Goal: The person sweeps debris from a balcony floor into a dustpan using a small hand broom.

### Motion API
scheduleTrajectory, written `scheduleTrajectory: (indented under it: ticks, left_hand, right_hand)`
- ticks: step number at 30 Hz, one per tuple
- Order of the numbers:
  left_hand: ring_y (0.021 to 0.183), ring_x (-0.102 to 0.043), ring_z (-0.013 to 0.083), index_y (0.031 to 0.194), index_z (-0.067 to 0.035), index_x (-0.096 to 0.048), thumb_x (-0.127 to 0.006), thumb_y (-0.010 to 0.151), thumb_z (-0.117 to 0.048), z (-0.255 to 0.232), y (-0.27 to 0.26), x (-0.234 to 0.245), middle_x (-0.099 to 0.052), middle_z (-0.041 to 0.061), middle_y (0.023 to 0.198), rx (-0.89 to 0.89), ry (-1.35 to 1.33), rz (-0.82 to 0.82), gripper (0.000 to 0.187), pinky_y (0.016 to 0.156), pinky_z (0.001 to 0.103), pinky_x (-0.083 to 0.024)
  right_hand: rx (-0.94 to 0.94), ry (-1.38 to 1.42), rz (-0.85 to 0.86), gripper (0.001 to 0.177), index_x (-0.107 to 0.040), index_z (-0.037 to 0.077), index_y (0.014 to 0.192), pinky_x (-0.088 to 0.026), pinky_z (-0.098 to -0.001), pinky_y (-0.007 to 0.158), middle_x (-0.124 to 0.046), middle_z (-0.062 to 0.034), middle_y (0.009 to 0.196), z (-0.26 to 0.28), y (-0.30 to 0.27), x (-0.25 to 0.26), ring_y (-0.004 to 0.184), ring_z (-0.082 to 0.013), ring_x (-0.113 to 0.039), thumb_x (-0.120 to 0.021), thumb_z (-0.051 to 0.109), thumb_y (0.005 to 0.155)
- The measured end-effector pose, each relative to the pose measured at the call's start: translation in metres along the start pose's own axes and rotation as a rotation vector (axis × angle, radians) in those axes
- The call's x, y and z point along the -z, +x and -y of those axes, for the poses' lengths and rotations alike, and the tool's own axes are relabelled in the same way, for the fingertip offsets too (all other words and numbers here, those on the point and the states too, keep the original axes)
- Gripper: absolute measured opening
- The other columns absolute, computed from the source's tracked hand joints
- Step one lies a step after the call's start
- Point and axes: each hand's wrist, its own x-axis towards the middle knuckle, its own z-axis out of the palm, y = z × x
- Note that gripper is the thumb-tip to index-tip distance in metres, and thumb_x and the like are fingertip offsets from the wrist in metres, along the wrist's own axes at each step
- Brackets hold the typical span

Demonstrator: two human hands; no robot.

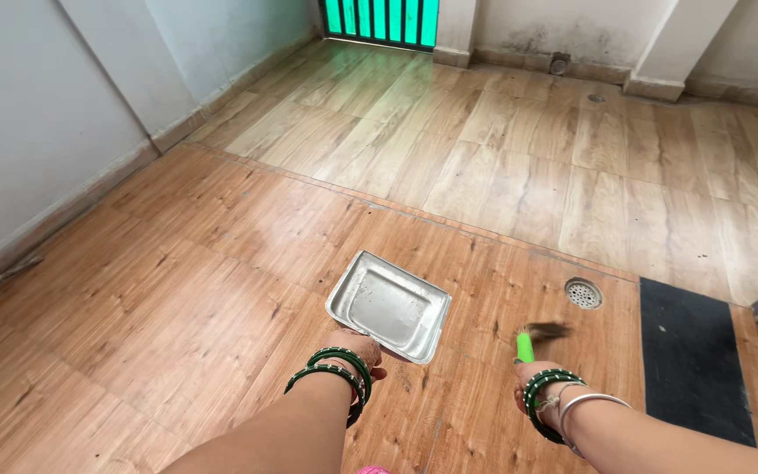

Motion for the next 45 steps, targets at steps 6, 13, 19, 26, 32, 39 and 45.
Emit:
scheduleTrajectory:
  ticks: [6, 13, 19, 26, 32, 39, 45]
  left_hand:
    - [0.07, -0.075, 0.025, 0.126, 0.001, -0.065, -0.059, 0.088, 0.004, 0.027, -0.001, 0.056, -0.074, 0.015, 0.103, -0.027, -0.233, -0.164, 0.039, 0.054, 0.031, -0.053]
    - [0.072, -0.076, 0.0251, 0.13, 0.004, -0.06, -0.052, 0.088, 0.01, 0.072, -0.022, 0.09, -0.073, 0.014, 0.109, 0.073, -0.584, -0.431, 0.042, 0.056, 0.03, -0.055]
    - [0.071, -0.074, 0.0242, 0.124, 0.009, -0.065, -0.057, 0.089, 0.006, 0.101, -0.032, 0.095, -0.077, 0.018, 0.103, 0.184, -0.626, -0.607, 0.036, 0.058, 0.03, -0.055]
    - [0.067, -0.074, 0.0243, 0.117, 0.008, -0.066, -0.059, 0.088, 0.006, 0.119, -0.046, 0.046, -0.075, 0.018, 0.097, 0.241, -0.767, -0.669, 0.03, 0.053, 0.03, -0.051]
    - [0.064, -0.073, 0.0243, 0.112, 0.007, -0.067, -0.06, 0.088, 0.006, 0.11, -0.05, -0.004, -0.074, 0.017, 0.091, 0.223, -0.801, -0.617, 0.025, 0.048, 0.029, -0.049]
    - [0.064, -0.074, 0.0253, 0.11, 0.007, -0.067, -0.06, 0.087, 0.008, 0.084, -0.032, -0.022, -0.074, 0.018, 0.09, 0.177, -0.72, -0.534, 0.024, 0.046, 0.029, -0.048]
    - [0.065, -0.072, 0.0249, 0.113, 0.008, -0.065, -0.06, 0.088, 0.007, 0.084, -0.017, -0.036, -0.075, 0.021, 0.09, 0.187, -0.803, -0.514, 0.025, 0.047, 0.03, -0.05]
  right_hand:
    - [0.103, -0.244, 0.246, 0.021, -0.062, -0.011, 0.105, -0.057, -0.0385, 0.048, -0.068, -0.0162, 0.073, 0.03, -0.014, -0.014, 0.056, -0.0228, -0.067, -0.068, 0.003, 0.091]
    - [0.464, -0.936, 0.296, 0.031, -0.059, 0.001, 0.112, -0.045, -0.0375, 0.044, -0.064, -0.0135, 0.071, 0.049, -0.077, -0.061, 0.053, -0.0212, -0.058, -0.073, 0.016, 0.089]
    - [0.486, -1.533, 0.612, 0.04, -0.07, 0.019, 0.13, -0.051, -0.0284, 0.046, -0.071, -0.0031, 0.071, 0.067, -0.126, -0.115, 0.052, -0.0119, -0.062, -0.072, 0.028, 0.091]
    - [0.258, -1.495, 0.546, 0.038, -0.067, 0.022, 0.136, -0.048, -0.0301, 0.048, -0.07, -0.0066, 0.072, 0.085, -0.051, -0.12, 0.052, -0.0135, -0.057, -0.069, 0.021, 0.097]
    - [0.152, -1.117, 0.315, 0.026, -0.068, 0.011, 0.124, -0.048, -0.0299, 0.047, -0.065, -0.0085, 0.075, 0.168, 0.052, -0.102, 0.055, -0.016, -0.056, -0.065, 0.027, 0.102]
    - [0.287, -0.986, 0.44, 0.032, -0.059, 0.007, 0.127, -0.046, -0.0325, 0.046, -0.06, -0.0113, 0.072, 0.174, 0.032, -0.069, 0.054, -0.0188, -0.054, -0.06, 0.029, 0.103]
    - [0.415, -1.523, 0.558, 0.05, -0.056, 0.032, 0.147, -0.047, -0.0318, 0.048, -0.062, -0.0068, 0.067, 0.166, -0.019, -0.006, 0.051, -0.016, -0.056, -0.064, 0.031, 0.098]
